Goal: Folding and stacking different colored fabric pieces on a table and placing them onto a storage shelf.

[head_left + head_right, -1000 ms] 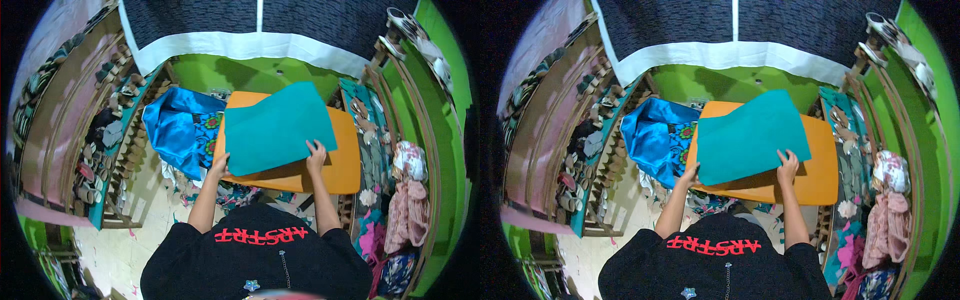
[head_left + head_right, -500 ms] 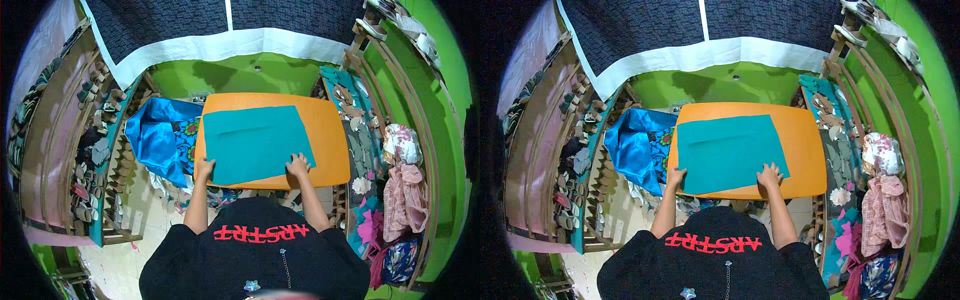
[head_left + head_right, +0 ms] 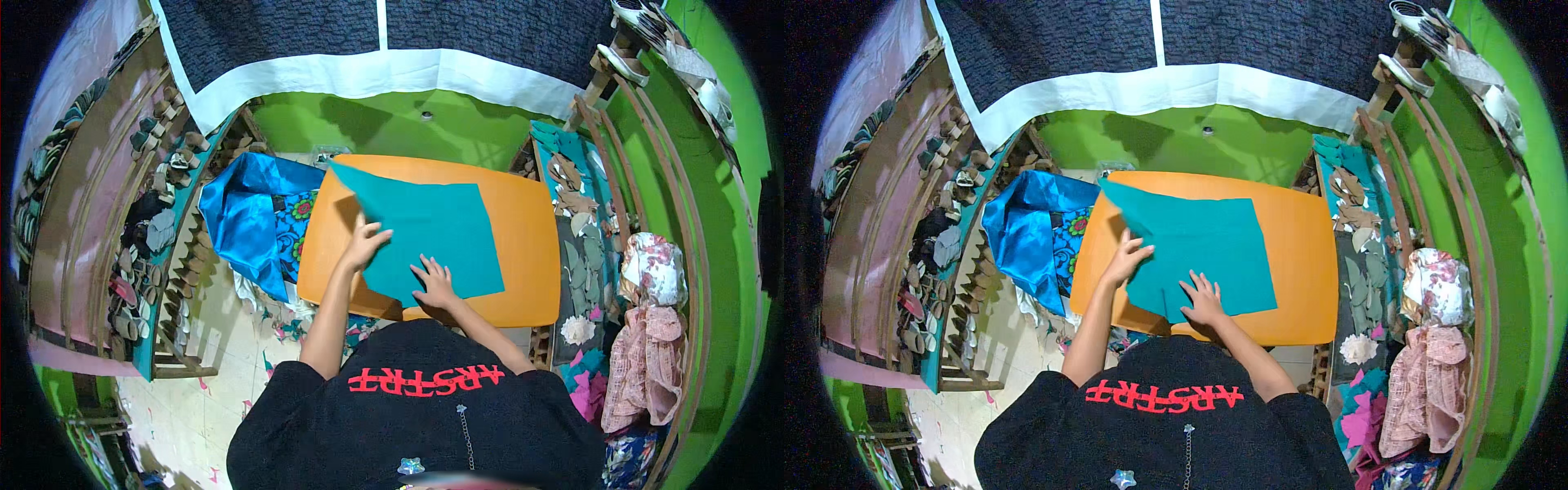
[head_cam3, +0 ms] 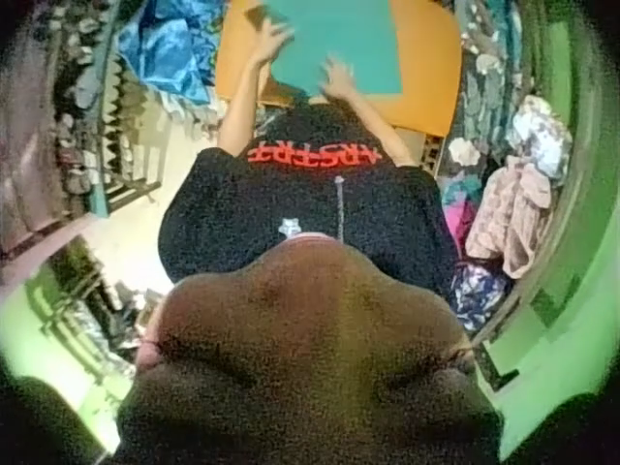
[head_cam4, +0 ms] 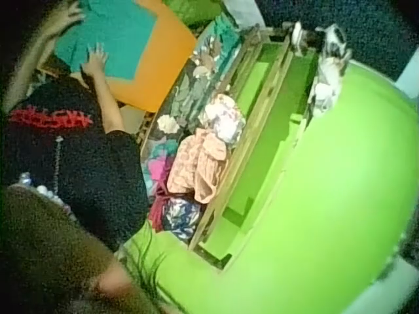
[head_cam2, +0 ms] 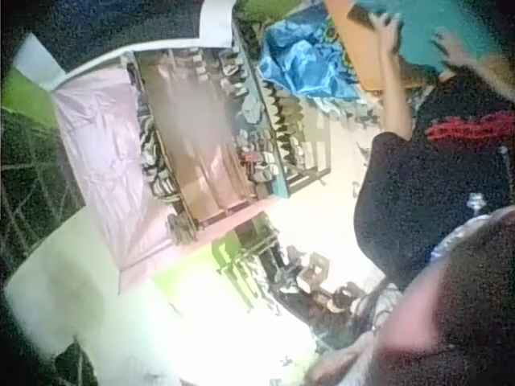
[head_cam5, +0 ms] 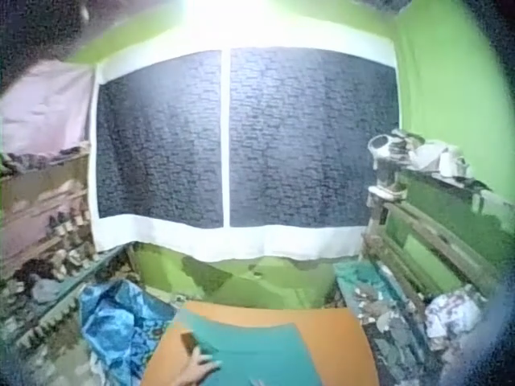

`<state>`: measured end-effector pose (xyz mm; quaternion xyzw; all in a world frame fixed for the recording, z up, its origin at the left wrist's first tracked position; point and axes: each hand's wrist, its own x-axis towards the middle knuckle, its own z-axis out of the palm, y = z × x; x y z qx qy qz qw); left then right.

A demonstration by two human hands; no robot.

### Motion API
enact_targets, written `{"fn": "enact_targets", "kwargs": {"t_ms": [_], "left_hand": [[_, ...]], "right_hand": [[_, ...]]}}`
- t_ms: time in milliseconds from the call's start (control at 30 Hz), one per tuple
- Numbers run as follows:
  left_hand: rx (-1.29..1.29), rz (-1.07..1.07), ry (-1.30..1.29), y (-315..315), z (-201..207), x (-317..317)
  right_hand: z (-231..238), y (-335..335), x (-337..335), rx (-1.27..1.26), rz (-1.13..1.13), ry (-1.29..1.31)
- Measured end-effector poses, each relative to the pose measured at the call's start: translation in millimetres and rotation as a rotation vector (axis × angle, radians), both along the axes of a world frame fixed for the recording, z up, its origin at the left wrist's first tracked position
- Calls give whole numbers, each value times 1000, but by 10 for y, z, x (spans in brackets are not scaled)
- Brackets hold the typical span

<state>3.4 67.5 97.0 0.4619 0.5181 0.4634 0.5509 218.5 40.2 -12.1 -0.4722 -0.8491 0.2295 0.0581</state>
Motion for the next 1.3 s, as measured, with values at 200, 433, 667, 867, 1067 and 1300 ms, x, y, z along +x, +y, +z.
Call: {"fn": "enact_targets", "kwargs": {"t_ms": [200, 433, 667, 867, 1067, 1300], "left_hand": [[163, -67, 14, 410, -192, 666], [183, 13, 577, 341, -352, 1474], [176, -349, 572, 142, -870, 1862], [354, 23, 207, 223, -633, 1580], [137, 612, 811, 194, -872, 1016], [-220, 458, 588, 221, -1425, 791]], "right_hand": [[-283, 439, 285, -198, -131, 607], [-1, 584, 845, -849, -748, 1142], [60, 633, 1313, -781, -805, 1077], [-175, 664, 1123, -118, -525, 346], [-21, 455, 778, -27, -681, 66], [98, 539, 862, -48, -672, 64]]}}
